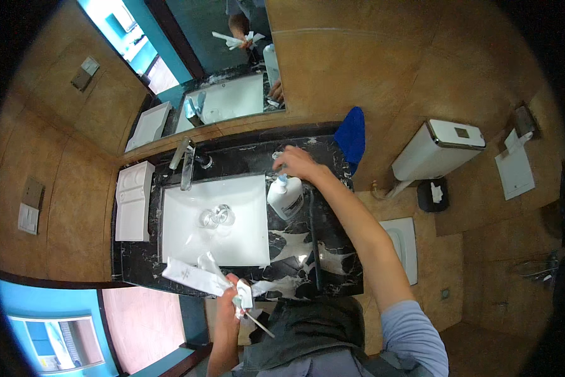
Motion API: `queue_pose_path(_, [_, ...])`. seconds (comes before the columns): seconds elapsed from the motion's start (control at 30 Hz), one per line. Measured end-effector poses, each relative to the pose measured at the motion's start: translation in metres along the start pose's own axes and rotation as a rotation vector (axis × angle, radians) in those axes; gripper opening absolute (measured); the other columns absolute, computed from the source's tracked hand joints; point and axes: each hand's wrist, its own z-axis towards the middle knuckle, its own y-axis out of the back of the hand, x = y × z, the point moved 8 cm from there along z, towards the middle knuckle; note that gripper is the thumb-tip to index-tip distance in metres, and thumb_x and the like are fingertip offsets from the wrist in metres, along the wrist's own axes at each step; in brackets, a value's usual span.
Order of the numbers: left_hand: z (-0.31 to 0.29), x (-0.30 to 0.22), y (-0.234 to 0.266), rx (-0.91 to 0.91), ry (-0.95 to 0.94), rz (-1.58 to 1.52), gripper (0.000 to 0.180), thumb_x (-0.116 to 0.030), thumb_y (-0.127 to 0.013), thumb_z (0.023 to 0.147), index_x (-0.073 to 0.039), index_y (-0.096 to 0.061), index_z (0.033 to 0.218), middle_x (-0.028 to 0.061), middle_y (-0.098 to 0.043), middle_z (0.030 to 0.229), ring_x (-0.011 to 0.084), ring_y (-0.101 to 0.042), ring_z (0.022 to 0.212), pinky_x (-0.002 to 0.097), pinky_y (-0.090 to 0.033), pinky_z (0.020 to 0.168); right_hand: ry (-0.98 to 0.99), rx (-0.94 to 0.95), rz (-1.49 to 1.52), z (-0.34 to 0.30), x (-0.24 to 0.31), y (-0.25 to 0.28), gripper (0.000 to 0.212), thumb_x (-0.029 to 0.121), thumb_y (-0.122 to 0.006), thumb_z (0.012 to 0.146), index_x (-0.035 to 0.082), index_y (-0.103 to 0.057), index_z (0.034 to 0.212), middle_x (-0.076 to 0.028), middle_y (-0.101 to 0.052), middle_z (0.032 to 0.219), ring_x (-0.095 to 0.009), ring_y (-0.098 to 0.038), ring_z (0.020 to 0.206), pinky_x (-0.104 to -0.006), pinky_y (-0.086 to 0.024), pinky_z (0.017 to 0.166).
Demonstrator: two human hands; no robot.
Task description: The person mops the bathroom floor with a mop, rinses the mop head using the shower head, wrings it out, and places it back. They then wipe the sink countertop and a white tray with a blue cloth, handling a plastic cup and a toothbrush along the way.
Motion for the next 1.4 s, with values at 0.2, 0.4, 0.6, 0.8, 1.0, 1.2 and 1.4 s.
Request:
queue_pose_path(0.2, [-0.056, 0.015, 0.042, -0.494, -0.016, 0.122, 0.023, -0.019, -0.055, 0.084, -0.005, -0.052, 0.103, 0.0046, -0.054, 0.070, 0.0131, -0.052, 0.050, 0.0237, -0.038, 0.036, -0.116, 0.453, -0.081, 0.038, -0.008, -0.085, 0.033, 0.018, -0.050, 0.081, 0.013, -0.066, 0.109, -0.012, -0.059, 0.123, -0.033, -0.053, 0.116, -0.0455, -0.046, 0.092])
queue_pose_path(0.4, [-0.086, 0.048, -0.025, -0.409, -0.171, 0.388, 0.030, -0.028, -0.057, 0.084, -0.006, -0.053, 0.105, 0.0002, -0.053, 0.069, 0.0084, -0.049, 0.045, 0.0219, -0.037, 0.033, -0.060, -0.507, 0.581, -0.005, -0.015, 0.040, 0.017, 0.018, -0.071, 0.068, 0.007, -0.068, 0.080, -0.011, -0.066, 0.077, -0.025, -0.064, 0.071, -0.0373, -0.050, 0.066])
queue_pose_path(0.6, [-0.079, 0.150, -0.126, -0.317, -0.037, 0.304, 0.036, -0.025, -0.059, 0.083, -0.009, -0.048, 0.113, 0.0010, -0.052, 0.068, 0.0106, -0.049, 0.048, 0.0231, -0.036, 0.036, 0.044, -0.474, 1.479, -0.251, 0.037, 0.043, 0.013, 0.013, -0.069, 0.080, 0.002, -0.063, 0.077, 0.001, -0.061, 0.072, -0.006, -0.054, 0.070, -0.0258, -0.046, 0.061])
queue_pose_path(0.8, [-0.025, 0.259, -0.253, -0.132, 0.074, 0.387, 0.032, -0.018, -0.056, 0.086, -0.006, -0.049, 0.114, 0.0051, -0.056, 0.077, 0.0112, -0.052, 0.049, 0.0205, -0.039, 0.035, -0.269, -0.484, 1.546, -0.456, 0.017, 0.025, 0.019, 0.010, -0.067, 0.083, -0.001, -0.068, 0.100, -0.009, -0.061, 0.101, -0.015, -0.057, 0.095, -0.0281, -0.045, 0.084])
queue_pose_path(1.0, [0.029, 0.363, -0.337, 0.041, 0.511, 0.424, 0.024, -0.013, -0.055, 0.087, -0.001, -0.050, 0.106, 0.0079, -0.058, 0.074, 0.0131, -0.052, 0.046, 0.0232, -0.037, 0.034, -0.515, -0.661, 1.565, -0.548, -0.100, 0.027, 0.020, 0.010, -0.064, 0.085, 0.001, -0.068, 0.102, -0.012, -0.053, 0.120, -0.021, -0.052, 0.112, -0.0311, -0.042, 0.094])
queue_pose_path(1.2, [0.070, 0.517, -0.424, 0.356, 0.855, 0.459, 0.026, -0.027, -0.066, 0.087, -0.004, -0.057, 0.096, 0.0051, -0.060, 0.070, 0.0112, -0.051, 0.046, 0.0236, -0.037, 0.034, -0.660, -0.810, 1.070, -0.659, -0.210, 0.057, 0.022, 0.011, -0.057, 0.089, 0.000, -0.065, 0.107, -0.012, -0.061, 0.115, -0.019, -0.058, 0.103, -0.0300, -0.044, 0.089])
queue_pose_path(1.4, [0.145, 0.671, -0.494, 0.201, 0.874, 0.520, 0.022, -0.025, -0.067, 0.084, -0.004, -0.060, 0.089, 0.0048, -0.058, 0.068, 0.0120, -0.049, 0.045, 0.0253, -0.036, 0.035, -0.998, -1.295, 1.915, -0.801, -0.362, -0.005, 0.030, 0.019, -0.057, 0.091, 0.005, -0.057, 0.117, -0.007, -0.062, 0.100, -0.018, -0.059, 0.093, -0.0310, -0.048, 0.079])
